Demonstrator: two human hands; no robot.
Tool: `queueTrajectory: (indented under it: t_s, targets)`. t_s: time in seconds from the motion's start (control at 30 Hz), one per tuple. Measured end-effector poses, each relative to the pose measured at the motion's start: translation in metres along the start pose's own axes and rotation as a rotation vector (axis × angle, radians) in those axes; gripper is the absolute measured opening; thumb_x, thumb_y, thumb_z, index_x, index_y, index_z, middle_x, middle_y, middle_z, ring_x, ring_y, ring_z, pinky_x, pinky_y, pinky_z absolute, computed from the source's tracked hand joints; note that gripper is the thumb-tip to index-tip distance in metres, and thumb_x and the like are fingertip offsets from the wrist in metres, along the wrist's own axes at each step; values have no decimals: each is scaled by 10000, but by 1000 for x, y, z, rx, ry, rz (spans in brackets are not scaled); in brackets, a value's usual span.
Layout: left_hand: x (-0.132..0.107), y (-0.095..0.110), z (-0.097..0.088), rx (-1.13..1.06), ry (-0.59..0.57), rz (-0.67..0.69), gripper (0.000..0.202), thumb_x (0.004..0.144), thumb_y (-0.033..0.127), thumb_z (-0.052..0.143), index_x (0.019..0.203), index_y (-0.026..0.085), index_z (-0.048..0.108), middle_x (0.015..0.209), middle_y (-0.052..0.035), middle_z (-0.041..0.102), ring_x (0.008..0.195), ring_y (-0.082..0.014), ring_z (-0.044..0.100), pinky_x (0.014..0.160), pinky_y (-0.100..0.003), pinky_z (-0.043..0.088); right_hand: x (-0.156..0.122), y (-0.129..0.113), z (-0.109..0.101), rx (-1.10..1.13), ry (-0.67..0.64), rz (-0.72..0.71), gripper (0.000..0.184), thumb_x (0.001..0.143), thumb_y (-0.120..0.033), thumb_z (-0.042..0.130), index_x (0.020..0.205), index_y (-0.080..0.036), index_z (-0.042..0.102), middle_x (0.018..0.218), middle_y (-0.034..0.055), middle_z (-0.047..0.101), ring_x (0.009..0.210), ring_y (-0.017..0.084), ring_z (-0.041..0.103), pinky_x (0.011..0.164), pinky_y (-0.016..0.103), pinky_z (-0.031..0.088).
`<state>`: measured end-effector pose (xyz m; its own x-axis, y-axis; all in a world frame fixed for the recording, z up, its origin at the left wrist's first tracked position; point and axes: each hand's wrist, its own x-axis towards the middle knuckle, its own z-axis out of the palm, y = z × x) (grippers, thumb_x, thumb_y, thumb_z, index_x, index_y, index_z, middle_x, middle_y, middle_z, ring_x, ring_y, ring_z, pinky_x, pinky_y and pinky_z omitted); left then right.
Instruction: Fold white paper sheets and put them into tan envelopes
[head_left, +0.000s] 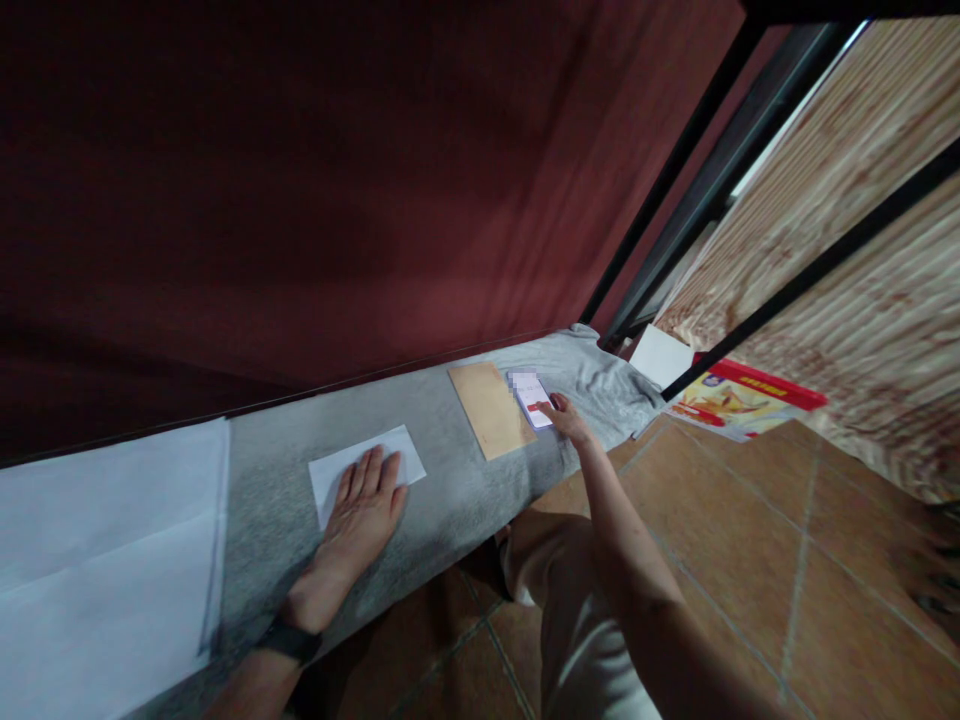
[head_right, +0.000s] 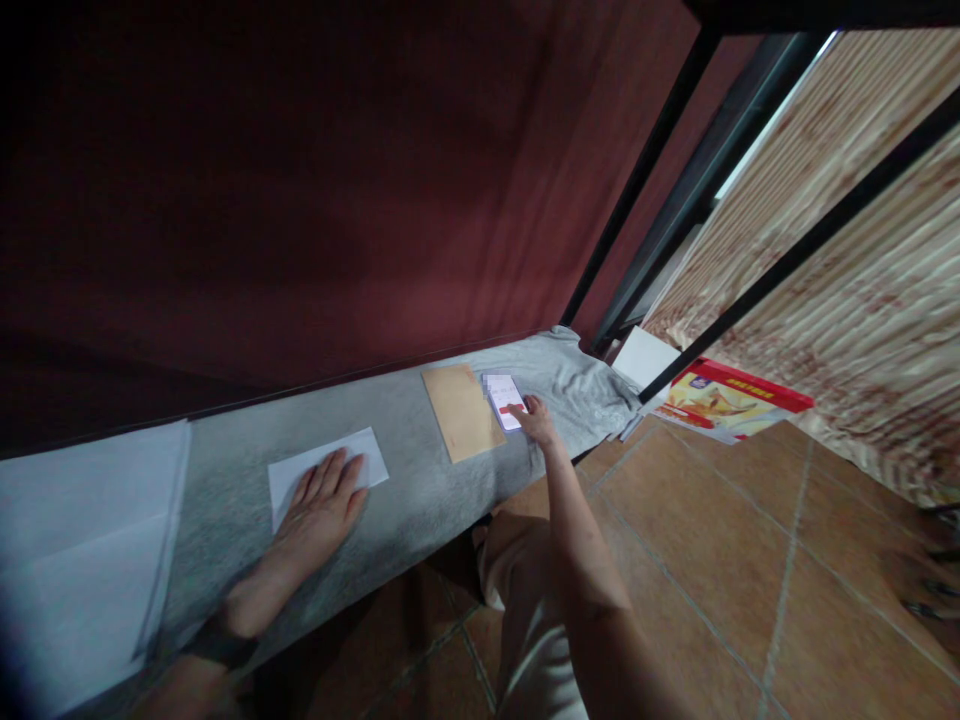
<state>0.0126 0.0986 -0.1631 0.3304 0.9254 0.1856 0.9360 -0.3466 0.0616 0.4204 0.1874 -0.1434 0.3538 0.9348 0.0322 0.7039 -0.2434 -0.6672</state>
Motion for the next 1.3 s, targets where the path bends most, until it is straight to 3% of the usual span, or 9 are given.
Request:
queueTrajectory:
  t_s: [0.13, 0.27, 1.3]
  targets:
    - [0, 2, -4, 11, -23, -6, 536, 1007, 313, 394, 1476, 80, 510, 1593, -233, 420, 1483, -356, 404, 1215, -522, 317, 2, -12, 18, -162, 22, 123, 627, 793, -575, 698, 1299, -221, 586, 1427, 134, 547, 1376, 318, 461, 1134, 441, 317]
    - [0, 2, -5, -32, -28, -21, 529, 1002, 316, 416, 1469, 89, 518, 1597, -222, 421, 1498, -334, 386, 1230, -505, 298, 5, -22, 25, -327, -14, 204, 785, 794, -614, 702, 1435, -220, 478, 1506, 145, 467, 1421, 310, 416, 1173, 443, 261]
    - [-2, 3, -1, -20, 0, -21, 526, 1005, 326, 408, 1473, 108, 506, 1595, -202, 434, 1485, -315, 413, 1229, -494, 300, 12, -28, 8, -418, -114, 196, 876, 790, -759, 624, 1488, -264, 439, 1498, 164, 432, 1394, 380, 412, 1119, 557, 318]
